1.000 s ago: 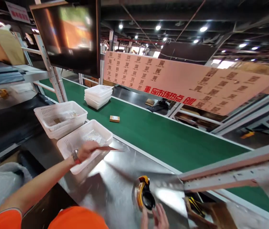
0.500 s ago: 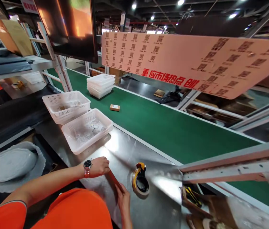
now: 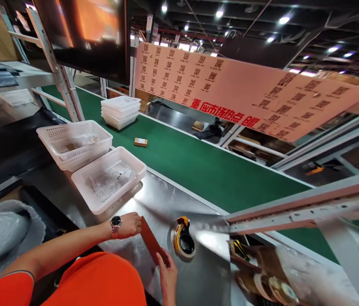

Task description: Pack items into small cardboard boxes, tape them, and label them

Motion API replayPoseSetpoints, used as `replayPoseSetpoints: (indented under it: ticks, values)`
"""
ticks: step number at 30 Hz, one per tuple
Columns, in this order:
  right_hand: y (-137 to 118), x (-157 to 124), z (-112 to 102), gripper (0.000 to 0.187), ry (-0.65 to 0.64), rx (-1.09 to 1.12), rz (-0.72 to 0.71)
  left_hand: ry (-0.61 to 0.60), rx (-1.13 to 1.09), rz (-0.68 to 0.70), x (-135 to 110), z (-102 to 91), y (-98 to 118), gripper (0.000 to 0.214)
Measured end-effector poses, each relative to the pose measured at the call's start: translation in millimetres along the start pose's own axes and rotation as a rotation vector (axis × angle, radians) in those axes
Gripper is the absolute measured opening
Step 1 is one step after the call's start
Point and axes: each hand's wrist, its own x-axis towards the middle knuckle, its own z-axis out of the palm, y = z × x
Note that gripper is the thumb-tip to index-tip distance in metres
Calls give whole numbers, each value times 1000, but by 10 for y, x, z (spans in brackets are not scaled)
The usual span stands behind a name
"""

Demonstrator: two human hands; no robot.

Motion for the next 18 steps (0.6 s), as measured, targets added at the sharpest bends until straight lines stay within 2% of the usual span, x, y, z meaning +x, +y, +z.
replayPoseSetpoints:
  ticks: [6,10,14,17,18]
  values:
    - [18,-144,38,58,7,-31,7,-39,-57,0,-87,130,-104,29]
    - [10,-260,103,51,-27,-28,-30,-60,-128,-94,-131,209,-169,26]
    - [-1,-363,143,54,-69,-53,-16,-92,-167,-151,-185,329,-252,21]
    - [-38,-414,176,66,-55,-46,26,-58,-292,-297,-222,456,-289,7]
    - [-55,-423,188,71,-46,-34,45,-28,-348,-366,-227,505,-287,11]
